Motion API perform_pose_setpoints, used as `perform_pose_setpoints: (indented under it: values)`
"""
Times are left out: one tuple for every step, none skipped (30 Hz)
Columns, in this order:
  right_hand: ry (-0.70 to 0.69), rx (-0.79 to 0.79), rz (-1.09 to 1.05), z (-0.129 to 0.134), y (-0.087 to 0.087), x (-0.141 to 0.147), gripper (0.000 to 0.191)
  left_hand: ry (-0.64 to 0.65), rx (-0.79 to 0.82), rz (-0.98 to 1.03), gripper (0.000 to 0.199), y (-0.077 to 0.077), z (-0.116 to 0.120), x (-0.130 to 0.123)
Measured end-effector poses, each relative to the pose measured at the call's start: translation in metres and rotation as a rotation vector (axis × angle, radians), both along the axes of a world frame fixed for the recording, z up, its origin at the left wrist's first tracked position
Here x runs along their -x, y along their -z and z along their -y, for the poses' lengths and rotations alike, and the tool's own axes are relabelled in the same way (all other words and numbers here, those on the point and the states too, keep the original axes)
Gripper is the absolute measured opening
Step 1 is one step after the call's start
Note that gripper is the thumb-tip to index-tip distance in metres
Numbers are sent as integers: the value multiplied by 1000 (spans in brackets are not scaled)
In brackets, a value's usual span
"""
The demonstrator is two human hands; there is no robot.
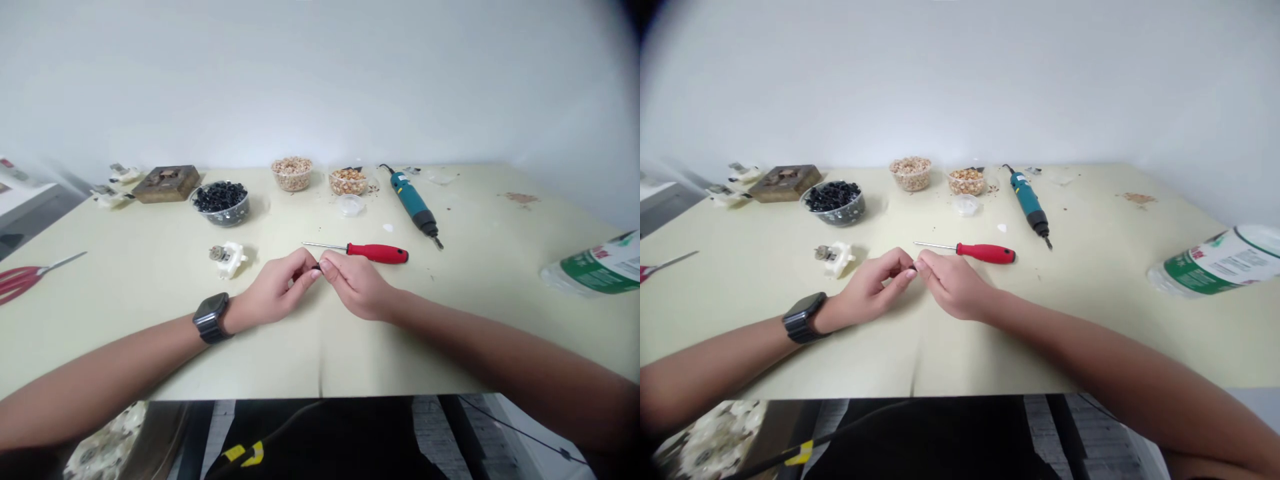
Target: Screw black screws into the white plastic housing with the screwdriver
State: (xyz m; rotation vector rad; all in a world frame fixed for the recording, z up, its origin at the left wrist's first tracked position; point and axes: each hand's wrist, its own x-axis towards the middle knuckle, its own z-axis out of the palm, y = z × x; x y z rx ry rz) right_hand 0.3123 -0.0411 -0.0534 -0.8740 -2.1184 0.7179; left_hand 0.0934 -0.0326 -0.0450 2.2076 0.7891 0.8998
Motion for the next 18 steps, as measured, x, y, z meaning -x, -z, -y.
perform_pose_setpoints:
  values:
    - [-9,67,-39,2,-1,2,45,3,-102,-56,26,0,-3,1]
    - [-20,139,-79,3,-1,4,48,7,-204,-114,25,0,-5,3]
    - [-32,219,-124,4,-2,5,50,10,-307,-173,24,-1,-8,4]
    - [-46,317,-174,4,-2,6,52,11,-408,-229,25,-1,-10,5]
    - [-66,434,-228,4,-3,7,53,10,-500,-280,25,-1,-12,6]
    - [-92,567,-280,3,-4,7,52,8,-578,-317,26,-1,-14,7]
    - [-127,707,-325,3,-5,7,51,8,-637,-336,25,-1,-14,7]
    - [-170,839,-358,2,-6,6,51,9,-670,-334,24,-1,-14,7]
    - [-214,944,-373,1,-7,5,51,10,-672,-314,22,-1,-13,7]
    - [-247,1001,-367,1,-8,5,52,13,-641,-280,20,-1,-12,7]
    - [-252,993,-346,0,-8,3,55,16,-579,-236,17,-1,-10,6]
    - [-221,917,-314,-1,-9,2,58,14,-492,-189,16,0,-9,5]
    - [-162,784,-272,-1,-8,1,61,7,-391,-144,16,0,-7,4]
    - [-91,615,-221,-2,-7,-1,61,-2,-284,-106,18,0,-5,4]
    - [-29,436,-159,-3,-6,-4,58,-14,-183,-73,21,0,-3,3]
    - [12,271,-92,-4,-5,-6,52,-28,-91,-46,24,0,-2,2]
    - [23,134,-23,-5,-4,-8,44,-37,-9,-20,28,1,-1,1]
    - [11,26,42,-6,-3,-11,36,-37,62,5,30,1,0,0]
